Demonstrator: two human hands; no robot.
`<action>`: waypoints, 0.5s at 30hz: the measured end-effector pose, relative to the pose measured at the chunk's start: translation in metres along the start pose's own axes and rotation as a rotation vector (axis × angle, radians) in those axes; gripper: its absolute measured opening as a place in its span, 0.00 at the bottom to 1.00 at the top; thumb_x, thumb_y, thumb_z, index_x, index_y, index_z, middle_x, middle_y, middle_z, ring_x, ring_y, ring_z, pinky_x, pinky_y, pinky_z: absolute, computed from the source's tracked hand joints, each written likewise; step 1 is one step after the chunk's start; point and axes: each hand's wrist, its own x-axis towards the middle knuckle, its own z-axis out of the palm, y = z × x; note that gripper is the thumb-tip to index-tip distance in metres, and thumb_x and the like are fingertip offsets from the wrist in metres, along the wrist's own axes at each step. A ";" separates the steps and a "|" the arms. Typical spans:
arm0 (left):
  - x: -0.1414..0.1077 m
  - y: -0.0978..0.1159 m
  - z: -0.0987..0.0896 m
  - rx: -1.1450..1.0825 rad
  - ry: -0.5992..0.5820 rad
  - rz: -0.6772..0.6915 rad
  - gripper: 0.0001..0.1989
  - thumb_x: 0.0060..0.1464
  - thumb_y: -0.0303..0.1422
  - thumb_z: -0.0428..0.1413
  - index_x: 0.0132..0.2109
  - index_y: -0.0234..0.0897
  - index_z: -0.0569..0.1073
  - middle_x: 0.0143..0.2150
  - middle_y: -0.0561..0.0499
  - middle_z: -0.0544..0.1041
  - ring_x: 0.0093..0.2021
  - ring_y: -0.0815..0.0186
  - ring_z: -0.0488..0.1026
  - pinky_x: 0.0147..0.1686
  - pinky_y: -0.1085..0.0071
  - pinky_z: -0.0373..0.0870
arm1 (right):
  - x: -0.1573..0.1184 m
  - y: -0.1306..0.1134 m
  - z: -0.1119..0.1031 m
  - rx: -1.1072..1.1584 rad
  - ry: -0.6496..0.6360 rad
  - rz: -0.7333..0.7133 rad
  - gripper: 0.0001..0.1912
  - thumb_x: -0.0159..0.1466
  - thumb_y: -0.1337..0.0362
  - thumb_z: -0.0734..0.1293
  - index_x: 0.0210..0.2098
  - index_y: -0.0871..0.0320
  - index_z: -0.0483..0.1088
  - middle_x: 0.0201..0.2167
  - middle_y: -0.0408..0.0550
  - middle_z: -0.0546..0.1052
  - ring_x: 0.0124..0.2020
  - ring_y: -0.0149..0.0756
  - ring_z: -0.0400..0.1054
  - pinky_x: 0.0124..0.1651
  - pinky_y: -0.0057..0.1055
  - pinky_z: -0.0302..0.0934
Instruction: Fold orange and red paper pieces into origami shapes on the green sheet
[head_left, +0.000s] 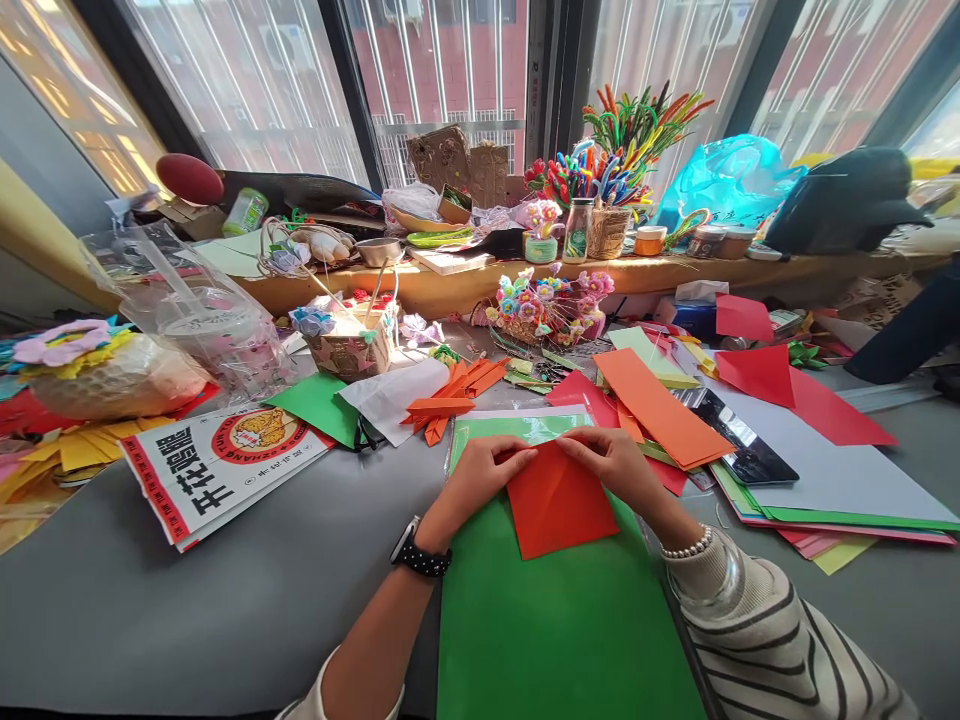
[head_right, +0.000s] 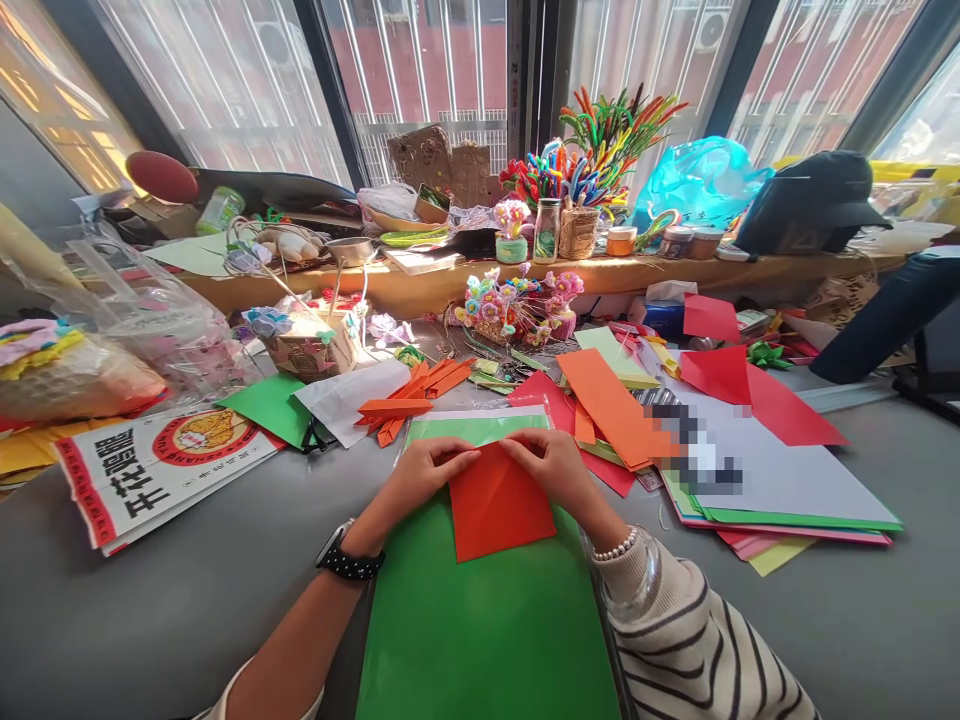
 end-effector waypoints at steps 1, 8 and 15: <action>0.000 0.000 0.001 0.030 -0.010 0.007 0.13 0.47 0.39 0.50 0.32 0.36 0.75 0.30 0.49 0.77 0.31 0.64 0.70 0.28 0.74 0.66 | 0.000 0.000 0.000 -0.001 0.003 0.001 0.15 0.56 0.55 0.59 0.28 0.58 0.73 0.26 0.46 0.75 0.28 0.36 0.66 0.26 0.27 0.57; 0.000 0.000 -0.001 0.068 0.065 0.005 0.14 0.47 0.38 0.50 0.30 0.35 0.76 0.30 0.49 0.77 0.31 0.63 0.70 0.26 0.74 0.64 | 0.002 0.007 -0.006 0.056 0.162 0.042 0.15 0.54 0.55 0.61 0.29 0.60 0.72 0.27 0.48 0.76 0.29 0.38 0.68 0.29 0.29 0.61; 0.000 0.000 -0.001 0.086 0.042 0.028 0.13 0.48 0.37 0.49 0.30 0.35 0.75 0.31 0.50 0.77 0.32 0.64 0.71 0.29 0.75 0.64 | 0.005 0.010 -0.009 0.210 0.250 0.025 0.16 0.54 0.54 0.61 0.32 0.60 0.70 0.28 0.49 0.75 0.30 0.36 0.69 0.32 0.29 0.62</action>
